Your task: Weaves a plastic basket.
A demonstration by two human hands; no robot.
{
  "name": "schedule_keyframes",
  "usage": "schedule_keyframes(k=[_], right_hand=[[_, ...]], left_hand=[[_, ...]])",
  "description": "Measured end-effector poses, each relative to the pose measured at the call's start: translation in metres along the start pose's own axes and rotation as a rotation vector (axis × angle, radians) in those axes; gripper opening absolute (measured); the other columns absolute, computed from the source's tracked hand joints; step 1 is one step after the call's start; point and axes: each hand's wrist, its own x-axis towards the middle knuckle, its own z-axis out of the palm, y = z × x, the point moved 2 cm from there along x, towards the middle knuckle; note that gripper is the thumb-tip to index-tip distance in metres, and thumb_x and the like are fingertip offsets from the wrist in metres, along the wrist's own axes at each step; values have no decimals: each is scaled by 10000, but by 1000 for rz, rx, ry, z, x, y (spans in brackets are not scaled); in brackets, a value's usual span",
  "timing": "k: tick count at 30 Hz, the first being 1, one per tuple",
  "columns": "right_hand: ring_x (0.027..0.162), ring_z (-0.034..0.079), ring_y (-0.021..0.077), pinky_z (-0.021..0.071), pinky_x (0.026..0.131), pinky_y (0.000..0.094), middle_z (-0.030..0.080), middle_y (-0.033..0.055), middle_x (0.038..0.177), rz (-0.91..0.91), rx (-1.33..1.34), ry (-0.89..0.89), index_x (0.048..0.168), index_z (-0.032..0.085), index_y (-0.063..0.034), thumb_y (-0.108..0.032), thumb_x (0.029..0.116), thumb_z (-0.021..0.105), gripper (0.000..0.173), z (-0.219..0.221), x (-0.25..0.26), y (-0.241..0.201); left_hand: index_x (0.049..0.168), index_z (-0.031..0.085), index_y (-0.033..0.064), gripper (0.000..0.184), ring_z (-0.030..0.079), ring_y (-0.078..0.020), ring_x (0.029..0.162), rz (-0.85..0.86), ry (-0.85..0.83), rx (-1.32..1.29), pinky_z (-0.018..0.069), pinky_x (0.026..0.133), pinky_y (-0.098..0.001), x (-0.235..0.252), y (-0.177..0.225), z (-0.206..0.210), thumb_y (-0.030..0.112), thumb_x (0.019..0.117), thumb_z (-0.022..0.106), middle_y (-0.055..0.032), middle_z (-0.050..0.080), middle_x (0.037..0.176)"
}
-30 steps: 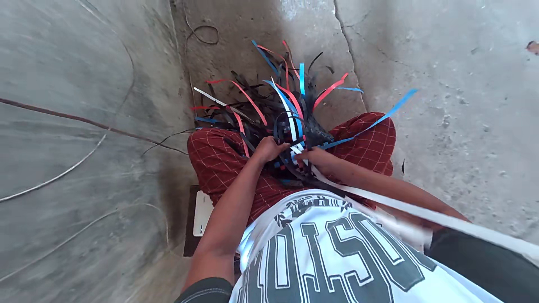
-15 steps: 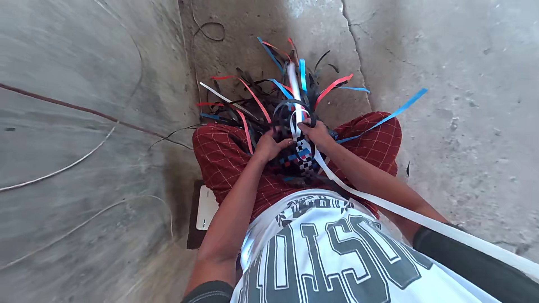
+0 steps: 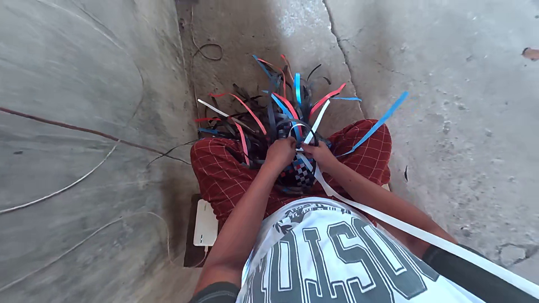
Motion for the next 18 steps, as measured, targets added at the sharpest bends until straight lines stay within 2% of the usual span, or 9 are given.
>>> schedule_keyframes(k=[3,4,6,7,9,11,14,15,18], right_hand=[[682,553,97,497,664,285,589,47,812,-25,46,-5,1029,608,1,-187,1040,604,188,-8,6,2],[679,548,98,490,657,286,585,44,808,-29,52,-3,1027,602,-2,-189,1043,598,187,-8,8,2],[701,581,95,502,659,282,624,52,834,-37,54,17,1031,604,2,-171,1041,595,173,-4,11,-3],[711,586,96,502,660,279,629,54,845,-33,54,26,1032,606,1,-162,1039,597,164,-1,11,-5],[765,630,110,529,695,292,666,74,900,-30,48,23,1079,618,6,-164,1039,599,175,3,10,-5],[753,605,112,514,693,294,649,76,896,-21,34,25,1085,611,5,-180,1040,606,190,5,10,-4],[774,618,132,523,718,311,657,102,926,-22,11,37,1114,608,17,-188,1050,592,215,6,6,-7],[802,628,142,531,740,321,663,112,955,-24,10,34,1142,609,20,-188,1052,587,228,6,5,-8],[894,664,176,542,786,345,682,143,1037,-24,20,28,1195,595,30,-186,1057,576,257,5,4,-8]], left_hand=[[1292,687,71,293,658,-356,1192,172,28,43,525,1021,-544,-47,9,-1,146,1080,499,-196,640,1337],[1257,709,59,284,685,-348,1132,242,81,38,544,983,-537,-59,8,1,118,1066,507,-193,676,1269],[1149,755,36,245,734,-326,942,375,319,-3,596,837,-511,-72,-1,5,53,1009,555,-175,733,1073],[1133,753,24,228,736,-316,926,387,425,-29,609,816,-491,-73,-6,7,31,989,576,-173,729,1081],[1275,686,-1,290,716,-327,1059,278,478,-77,598,906,-477,-70,-12,6,41,1010,574,-201,669,1279],[1452,546,-4,424,681,-333,1163,142,415,-114,567,984,-467,-61,-16,4,72,1035,555,-220,536,1482],[1598,333,36,600,681,-312,1166,9,317,-158,564,995,-438,-48,-17,1,94,1043,553,-217,353,1627],[1600,337,53,609,693,-305,1106,-13,311,-161,577,957,-435,-46,-16,-1,95,1036,564,-220,361,1610],[1438,577,83,418,687,-307,992,-38,342,-152,593,884,-444,-42,-16,-4,124,1023,605,-222,497,1424]])
